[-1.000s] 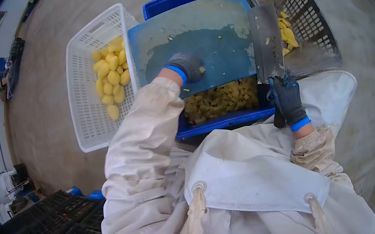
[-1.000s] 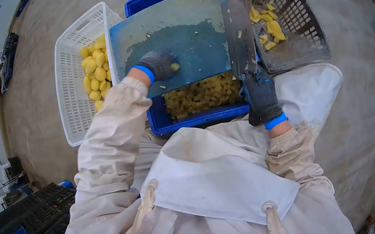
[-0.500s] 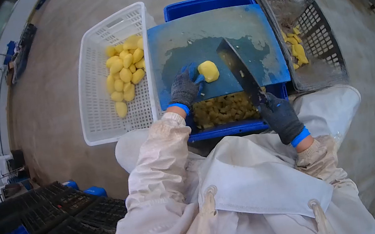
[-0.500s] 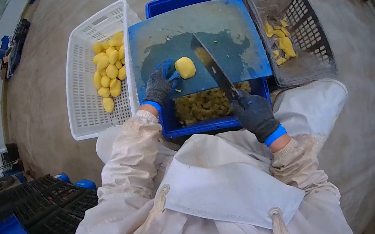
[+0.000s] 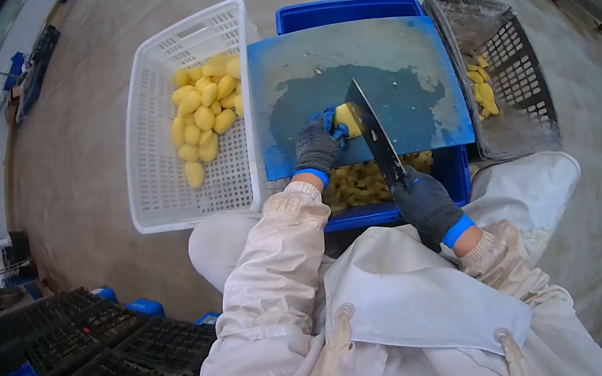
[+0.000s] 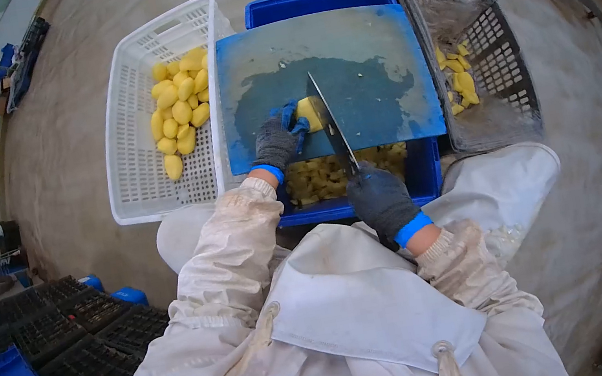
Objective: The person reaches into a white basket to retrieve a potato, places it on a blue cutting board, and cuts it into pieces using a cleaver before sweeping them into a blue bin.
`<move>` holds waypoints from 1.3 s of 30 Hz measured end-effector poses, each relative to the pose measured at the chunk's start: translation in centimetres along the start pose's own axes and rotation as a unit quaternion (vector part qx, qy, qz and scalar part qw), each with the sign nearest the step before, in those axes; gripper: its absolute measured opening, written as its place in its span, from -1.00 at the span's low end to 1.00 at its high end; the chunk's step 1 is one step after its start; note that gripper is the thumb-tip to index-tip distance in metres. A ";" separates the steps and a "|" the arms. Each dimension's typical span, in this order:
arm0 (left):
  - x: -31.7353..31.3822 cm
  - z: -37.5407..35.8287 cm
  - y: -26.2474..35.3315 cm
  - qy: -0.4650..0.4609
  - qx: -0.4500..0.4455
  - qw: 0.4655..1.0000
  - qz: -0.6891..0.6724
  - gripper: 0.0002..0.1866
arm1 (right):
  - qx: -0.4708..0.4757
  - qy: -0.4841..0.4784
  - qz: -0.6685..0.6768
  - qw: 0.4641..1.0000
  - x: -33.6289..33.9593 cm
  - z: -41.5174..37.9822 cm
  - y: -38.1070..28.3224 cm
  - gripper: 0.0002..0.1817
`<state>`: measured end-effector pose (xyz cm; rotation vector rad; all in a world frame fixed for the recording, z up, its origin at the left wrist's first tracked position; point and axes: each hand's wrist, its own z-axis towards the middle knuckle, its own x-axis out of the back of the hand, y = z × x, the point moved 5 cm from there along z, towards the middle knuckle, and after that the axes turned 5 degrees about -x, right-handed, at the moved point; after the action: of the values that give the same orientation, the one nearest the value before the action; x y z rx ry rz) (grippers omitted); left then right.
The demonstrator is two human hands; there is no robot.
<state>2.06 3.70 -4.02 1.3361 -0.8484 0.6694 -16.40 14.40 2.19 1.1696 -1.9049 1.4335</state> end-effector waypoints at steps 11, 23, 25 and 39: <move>-0.1 -0.6 -0.1 0.015 -0.015 0.999 -0.035 -0.52 | 0.012 0.040 0.001 0.999 1.3 -1.2 -3.0 -0.67; 0.0 -0.3 -0.1 -0.023 0.005 0.999 -0.030 -0.57 | -0.040 -0.072 -0.081 0.993 -1.6 -1.0 -4.1 -0.69; 0.0 -0.6 0.1 -0.010 -0.002 1.000 -0.030 -0.57 | -0.042 -0.074 -0.088 0.993 -2.1 0.7 -4.1 -0.68; 0.7 5.0 5.0 -0.278 -0.273 0.892 0.230 -0.22 | -0.052 0.099 0.273 0.955 6.2 -4.3 3.8 -0.75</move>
<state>-2.37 -0.60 -0.52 0.8042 -1.7141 0.3451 -23.30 16.65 6.53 0.4339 -2.2216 1.6190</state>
